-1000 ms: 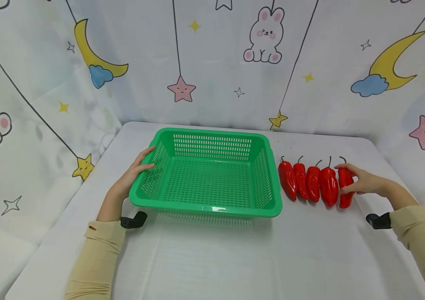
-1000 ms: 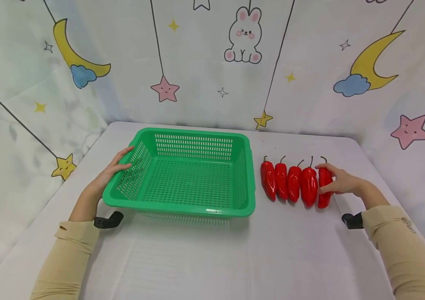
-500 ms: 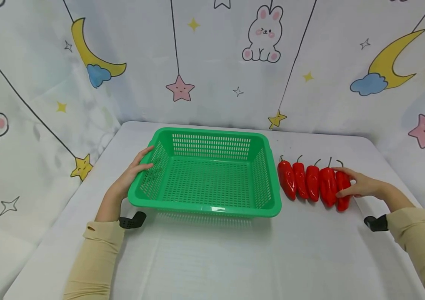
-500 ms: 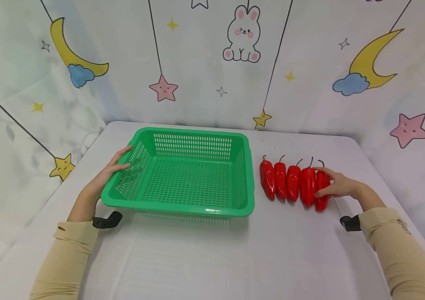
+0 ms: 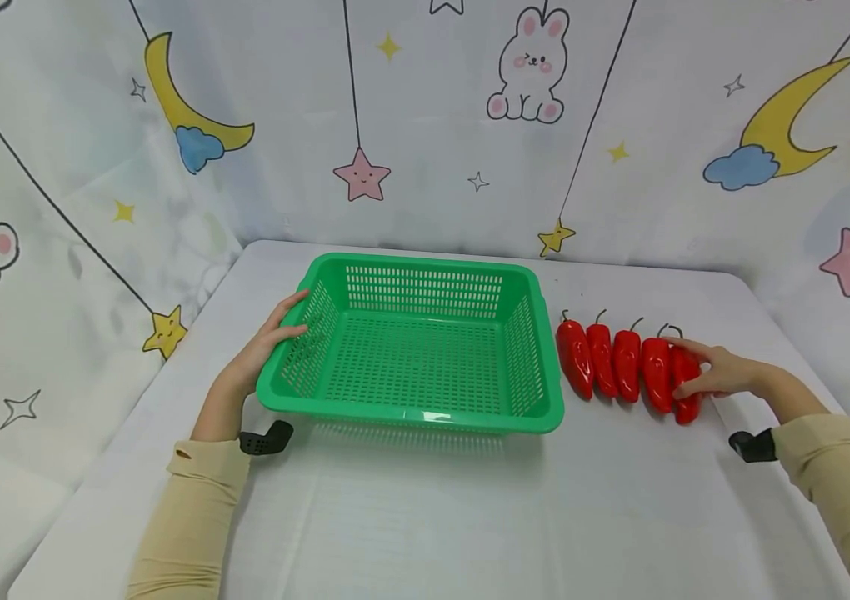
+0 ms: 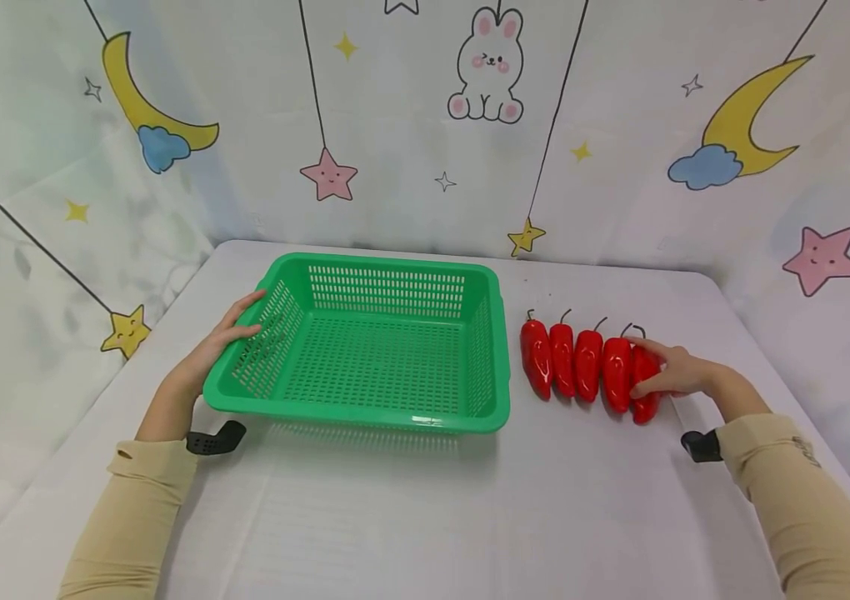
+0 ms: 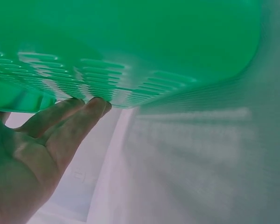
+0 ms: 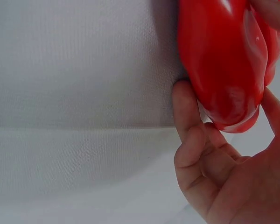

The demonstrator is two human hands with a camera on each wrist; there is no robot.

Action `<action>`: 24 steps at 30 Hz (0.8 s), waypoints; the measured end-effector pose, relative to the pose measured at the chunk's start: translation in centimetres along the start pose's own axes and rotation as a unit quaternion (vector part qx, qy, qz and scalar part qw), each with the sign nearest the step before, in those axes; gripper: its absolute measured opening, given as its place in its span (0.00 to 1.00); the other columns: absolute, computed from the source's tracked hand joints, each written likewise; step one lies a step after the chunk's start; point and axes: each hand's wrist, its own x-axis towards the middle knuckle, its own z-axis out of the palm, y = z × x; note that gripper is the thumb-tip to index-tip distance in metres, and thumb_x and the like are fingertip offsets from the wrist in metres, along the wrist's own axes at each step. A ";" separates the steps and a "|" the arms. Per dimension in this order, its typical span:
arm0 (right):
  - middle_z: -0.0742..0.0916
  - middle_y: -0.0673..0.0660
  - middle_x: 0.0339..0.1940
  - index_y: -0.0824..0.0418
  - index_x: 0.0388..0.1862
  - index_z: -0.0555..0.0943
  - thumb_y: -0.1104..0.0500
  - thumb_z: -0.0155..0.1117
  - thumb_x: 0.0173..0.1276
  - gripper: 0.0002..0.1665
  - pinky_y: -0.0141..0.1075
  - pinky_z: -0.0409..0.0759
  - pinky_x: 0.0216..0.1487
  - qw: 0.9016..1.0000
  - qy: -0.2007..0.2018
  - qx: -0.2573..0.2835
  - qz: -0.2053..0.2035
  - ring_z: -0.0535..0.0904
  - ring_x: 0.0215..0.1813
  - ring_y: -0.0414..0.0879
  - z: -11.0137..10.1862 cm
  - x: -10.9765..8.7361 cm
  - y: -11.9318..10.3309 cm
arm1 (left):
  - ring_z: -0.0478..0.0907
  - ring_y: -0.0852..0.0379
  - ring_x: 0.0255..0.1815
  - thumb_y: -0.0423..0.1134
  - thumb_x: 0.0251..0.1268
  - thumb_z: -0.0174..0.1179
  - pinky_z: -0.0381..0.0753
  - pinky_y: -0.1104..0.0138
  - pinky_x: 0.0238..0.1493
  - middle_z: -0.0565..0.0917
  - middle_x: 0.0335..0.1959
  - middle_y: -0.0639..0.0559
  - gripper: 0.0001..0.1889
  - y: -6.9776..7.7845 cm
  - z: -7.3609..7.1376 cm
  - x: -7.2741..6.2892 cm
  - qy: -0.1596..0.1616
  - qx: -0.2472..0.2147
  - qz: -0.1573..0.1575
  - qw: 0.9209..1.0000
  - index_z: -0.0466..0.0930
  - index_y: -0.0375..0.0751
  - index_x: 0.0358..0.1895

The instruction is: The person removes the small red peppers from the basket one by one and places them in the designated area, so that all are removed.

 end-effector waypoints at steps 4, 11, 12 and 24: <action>0.62 0.78 0.55 0.69 0.70 0.45 0.49 0.66 0.54 0.56 0.42 0.77 0.35 1.000 0.005 -0.009 0.002 0.63 0.50 0.66 -0.1 -0.2 -0.5 | 0.39 0.44 0.70 0.43 0.71 0.42 0.55 0.48 0.60 0.31 0.73 0.55 0.31 0.3 -0.3 -0.2 -0.005 0.010 -0.007 1.000 0.40 0.58 0.73; 0.63 0.81 0.53 0.71 0.69 0.48 0.48 0.65 0.55 0.54 0.49 0.78 0.34 0.997 0.059 -0.048 -0.018 0.76 0.39 0.57 -0.6 -1.2 -1.8 | 0.54 0.39 0.64 0.49 0.71 0.42 0.64 0.52 0.54 0.36 0.73 0.50 0.32 0.9 -1.0 -1.0 0.000 0.055 -0.021 0.998 0.37 0.65 0.72; 0.64 0.80 0.53 0.71 0.69 0.49 0.47 0.65 0.55 0.54 0.50 0.78 0.34 0.995 0.073 -0.060 -0.025 0.76 0.40 0.58 -0.7 -1.3 -1.9 | 0.55 0.38 0.64 0.50 0.71 0.42 0.62 0.49 0.56 0.37 0.73 0.48 0.32 1.1 -1.3 -1.1 0.001 0.065 -0.019 0.998 0.36 0.66 0.72; 0.62 0.75 0.62 0.64 0.72 0.50 0.44 0.59 0.61 0.49 0.65 0.67 0.45 0.972 0.186 -0.125 -0.066 0.59 0.58 0.71 -2.4 -3.5 -6.5 | 0.46 0.38 0.69 0.57 0.70 0.38 0.49 0.40 0.59 0.43 0.73 0.48 0.31 10.1 -4.5 -2.9 0.040 0.345 0.006 0.938 0.39 0.65 0.72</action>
